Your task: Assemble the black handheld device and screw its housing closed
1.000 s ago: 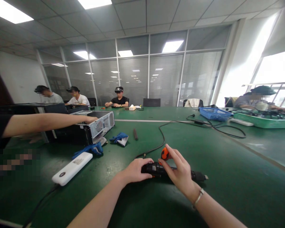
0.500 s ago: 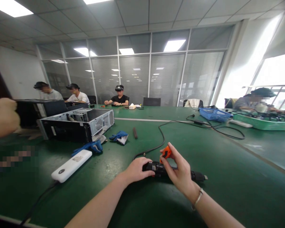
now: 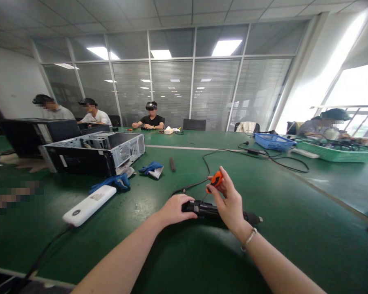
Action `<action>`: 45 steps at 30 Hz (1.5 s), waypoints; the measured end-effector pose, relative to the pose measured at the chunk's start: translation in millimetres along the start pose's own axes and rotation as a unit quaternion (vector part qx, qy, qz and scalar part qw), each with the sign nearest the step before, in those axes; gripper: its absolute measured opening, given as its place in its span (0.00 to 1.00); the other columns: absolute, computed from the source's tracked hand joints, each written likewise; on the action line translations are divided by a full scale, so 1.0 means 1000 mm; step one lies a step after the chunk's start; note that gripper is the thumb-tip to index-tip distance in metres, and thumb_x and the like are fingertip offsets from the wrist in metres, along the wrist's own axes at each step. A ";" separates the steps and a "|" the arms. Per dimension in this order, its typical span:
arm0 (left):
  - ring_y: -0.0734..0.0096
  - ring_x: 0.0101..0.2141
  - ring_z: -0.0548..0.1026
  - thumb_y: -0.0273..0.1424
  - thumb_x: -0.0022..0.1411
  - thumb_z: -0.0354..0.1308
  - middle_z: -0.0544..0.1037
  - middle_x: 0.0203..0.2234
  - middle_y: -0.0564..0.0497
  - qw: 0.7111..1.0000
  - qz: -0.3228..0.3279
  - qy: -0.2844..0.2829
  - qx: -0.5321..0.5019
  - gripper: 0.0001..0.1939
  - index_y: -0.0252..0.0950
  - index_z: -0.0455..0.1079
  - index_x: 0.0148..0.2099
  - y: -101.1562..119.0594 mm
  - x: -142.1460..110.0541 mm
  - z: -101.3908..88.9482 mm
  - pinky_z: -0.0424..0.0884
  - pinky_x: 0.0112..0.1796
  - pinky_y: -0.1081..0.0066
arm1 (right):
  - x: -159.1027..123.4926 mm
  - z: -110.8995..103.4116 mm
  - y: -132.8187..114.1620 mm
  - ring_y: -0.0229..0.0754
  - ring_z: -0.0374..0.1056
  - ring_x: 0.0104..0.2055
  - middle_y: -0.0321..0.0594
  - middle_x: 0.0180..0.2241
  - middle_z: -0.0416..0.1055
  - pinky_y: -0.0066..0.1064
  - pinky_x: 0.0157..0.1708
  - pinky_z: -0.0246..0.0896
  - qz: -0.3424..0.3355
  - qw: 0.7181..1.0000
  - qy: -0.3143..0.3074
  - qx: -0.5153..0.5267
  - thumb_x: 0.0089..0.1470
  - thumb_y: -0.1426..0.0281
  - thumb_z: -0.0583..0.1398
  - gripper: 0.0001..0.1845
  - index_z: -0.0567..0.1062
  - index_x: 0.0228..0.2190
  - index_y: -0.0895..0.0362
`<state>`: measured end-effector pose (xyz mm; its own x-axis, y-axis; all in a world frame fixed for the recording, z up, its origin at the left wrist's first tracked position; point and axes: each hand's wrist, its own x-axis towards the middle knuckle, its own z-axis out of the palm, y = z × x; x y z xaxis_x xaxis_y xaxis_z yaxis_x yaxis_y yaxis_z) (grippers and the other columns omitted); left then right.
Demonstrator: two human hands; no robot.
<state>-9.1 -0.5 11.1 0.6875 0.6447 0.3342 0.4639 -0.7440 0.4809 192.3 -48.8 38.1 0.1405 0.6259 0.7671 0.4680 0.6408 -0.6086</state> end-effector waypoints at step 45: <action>0.58 0.42 0.76 0.39 0.58 0.63 0.78 0.44 0.46 0.999 -0.040 -0.020 0.016 0.22 0.37 0.70 0.54 0.003 0.007 -0.005 0.69 0.46 0.65 | 0.009 0.004 -0.011 0.42 0.70 0.44 0.43 0.46 0.71 0.38 0.47 0.68 -0.047 0.997 -0.052 -0.029 0.60 0.73 0.53 0.31 0.52 0.63 0.50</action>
<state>-6.0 2.4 18.8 0.6687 0.6956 0.2627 0.5352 -0.6955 0.4794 185.1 -48.8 51.1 0.0031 0.6089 0.7933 0.5246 0.6743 -0.5196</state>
